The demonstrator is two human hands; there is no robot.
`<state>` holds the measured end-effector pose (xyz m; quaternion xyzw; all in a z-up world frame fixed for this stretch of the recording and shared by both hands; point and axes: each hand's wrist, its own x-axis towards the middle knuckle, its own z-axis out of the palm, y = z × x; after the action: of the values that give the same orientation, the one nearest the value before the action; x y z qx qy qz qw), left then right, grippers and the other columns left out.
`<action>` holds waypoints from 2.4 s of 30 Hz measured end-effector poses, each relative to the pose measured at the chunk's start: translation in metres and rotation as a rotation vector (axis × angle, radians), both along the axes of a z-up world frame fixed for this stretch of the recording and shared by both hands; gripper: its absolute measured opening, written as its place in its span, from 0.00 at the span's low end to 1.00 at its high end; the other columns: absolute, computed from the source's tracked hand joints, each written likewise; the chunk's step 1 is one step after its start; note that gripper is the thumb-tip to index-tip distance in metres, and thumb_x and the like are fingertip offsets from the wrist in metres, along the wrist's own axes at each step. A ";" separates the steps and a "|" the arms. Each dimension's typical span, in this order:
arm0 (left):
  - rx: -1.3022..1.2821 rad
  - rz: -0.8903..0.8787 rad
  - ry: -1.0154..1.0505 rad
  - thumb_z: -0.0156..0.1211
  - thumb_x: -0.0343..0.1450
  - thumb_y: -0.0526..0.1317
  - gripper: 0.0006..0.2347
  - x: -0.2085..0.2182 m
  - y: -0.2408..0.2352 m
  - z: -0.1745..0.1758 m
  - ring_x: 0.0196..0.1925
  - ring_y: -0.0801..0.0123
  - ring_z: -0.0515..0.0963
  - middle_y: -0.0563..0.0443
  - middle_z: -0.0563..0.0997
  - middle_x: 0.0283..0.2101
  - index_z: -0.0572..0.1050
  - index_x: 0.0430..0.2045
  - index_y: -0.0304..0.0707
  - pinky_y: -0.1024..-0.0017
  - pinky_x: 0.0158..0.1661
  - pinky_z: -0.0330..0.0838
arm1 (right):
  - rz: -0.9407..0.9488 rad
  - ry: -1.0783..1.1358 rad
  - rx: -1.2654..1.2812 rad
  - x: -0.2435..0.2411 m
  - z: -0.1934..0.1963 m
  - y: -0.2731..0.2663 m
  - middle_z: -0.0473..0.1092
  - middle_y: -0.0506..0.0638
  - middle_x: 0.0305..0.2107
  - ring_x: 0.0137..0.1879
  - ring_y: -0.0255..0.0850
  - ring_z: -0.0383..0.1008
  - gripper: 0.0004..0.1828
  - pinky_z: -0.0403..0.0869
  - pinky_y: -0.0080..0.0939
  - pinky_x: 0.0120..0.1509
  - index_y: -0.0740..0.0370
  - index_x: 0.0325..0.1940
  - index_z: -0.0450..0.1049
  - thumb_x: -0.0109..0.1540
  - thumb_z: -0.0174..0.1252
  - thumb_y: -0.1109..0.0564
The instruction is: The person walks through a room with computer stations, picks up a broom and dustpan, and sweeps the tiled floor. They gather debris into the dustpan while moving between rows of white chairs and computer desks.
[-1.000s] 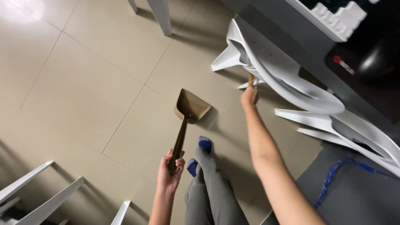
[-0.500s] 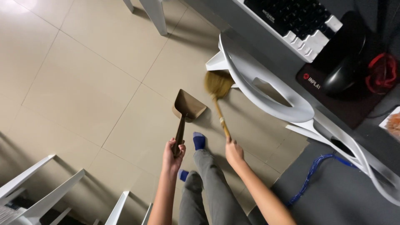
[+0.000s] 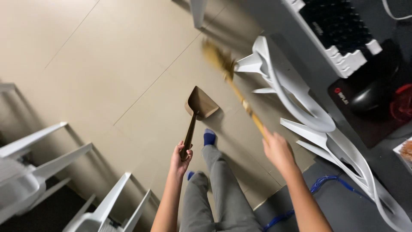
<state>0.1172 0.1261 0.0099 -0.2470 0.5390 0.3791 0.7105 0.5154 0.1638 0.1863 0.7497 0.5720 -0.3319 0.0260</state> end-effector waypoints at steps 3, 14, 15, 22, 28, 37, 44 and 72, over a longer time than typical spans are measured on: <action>-0.003 0.051 0.007 0.51 0.70 0.36 0.28 -0.022 -0.026 0.005 0.29 0.65 0.73 0.36 0.77 0.45 0.58 0.69 0.50 0.75 0.30 0.75 | 0.043 -0.081 -0.126 -0.024 -0.061 0.078 0.73 0.66 0.32 0.40 0.65 0.76 0.30 0.76 0.62 0.44 0.58 0.67 0.68 0.60 0.64 0.54; -0.003 0.277 -0.056 0.54 0.70 0.36 0.15 -0.091 -0.081 -0.054 0.26 0.66 0.71 0.35 0.73 0.39 0.64 0.50 0.38 0.76 0.26 0.73 | 0.384 -0.082 -0.282 -0.138 -0.224 -0.001 0.78 0.64 0.38 0.46 0.59 0.80 0.15 0.79 0.59 0.50 0.58 0.50 0.79 0.62 0.53 0.61; -0.018 0.305 -0.067 0.54 0.70 0.36 0.13 -0.094 -0.080 -0.057 0.26 0.66 0.71 0.34 0.73 0.38 0.64 0.47 0.37 0.76 0.26 0.73 | 0.410 -0.007 -0.338 -0.142 -0.200 -0.010 0.78 0.63 0.37 0.46 0.58 0.81 0.21 0.78 0.57 0.51 0.52 0.54 0.79 0.60 0.53 0.64; -0.021 0.261 -0.008 0.55 0.69 0.36 0.10 -0.115 -0.089 -0.037 0.26 0.65 0.71 0.35 0.73 0.37 0.65 0.42 0.41 0.75 0.25 0.73 | 0.201 0.145 -0.398 -0.058 -0.037 -0.017 0.79 0.55 0.43 0.44 0.50 0.81 0.31 0.78 0.49 0.49 0.35 0.63 0.74 0.55 0.66 0.56; 0.076 0.253 -0.055 0.54 0.70 0.37 0.13 -0.166 -0.117 -0.014 0.26 0.66 0.72 0.31 0.75 0.39 0.67 0.47 0.33 0.77 0.24 0.73 | 0.190 0.006 -0.313 -0.036 0.037 0.017 0.79 0.60 0.41 0.43 0.54 0.81 0.31 0.78 0.52 0.51 0.37 0.65 0.73 0.56 0.66 0.54; 0.085 0.397 -0.149 0.52 0.72 0.38 0.20 -0.262 -0.161 -0.044 0.27 0.67 0.73 0.34 0.72 0.37 0.63 0.48 0.09 0.78 0.25 0.74 | 0.296 -0.272 -0.197 -0.173 -0.169 0.080 0.78 0.65 0.43 0.50 0.59 0.80 0.16 0.79 0.58 0.53 0.60 0.51 0.81 0.60 0.57 0.62; -0.030 0.236 -0.104 0.51 0.70 0.37 0.20 -0.314 -0.121 -0.034 0.25 0.67 0.71 0.32 0.73 0.35 0.63 0.47 0.10 0.79 0.25 0.74 | 0.304 -0.118 -0.367 -0.323 -0.212 -0.047 0.77 0.61 0.44 0.52 0.56 0.79 0.18 0.78 0.56 0.55 0.55 0.50 0.81 0.56 0.64 0.60; 0.055 -0.659 -0.016 0.52 0.72 0.38 0.17 -0.285 0.000 -0.061 0.25 0.65 0.71 0.31 0.76 0.33 0.65 0.44 0.12 0.79 0.25 0.73 | -0.259 0.054 -0.299 -0.283 -0.261 -0.329 0.78 0.62 0.38 0.47 0.57 0.80 0.21 0.78 0.54 0.53 0.55 0.49 0.82 0.52 0.60 0.62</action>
<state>-0.1674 0.1260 -0.0509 -0.0432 0.5739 0.1411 0.8055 0.2320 -0.1654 -0.0750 0.7956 0.4156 -0.4336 0.0791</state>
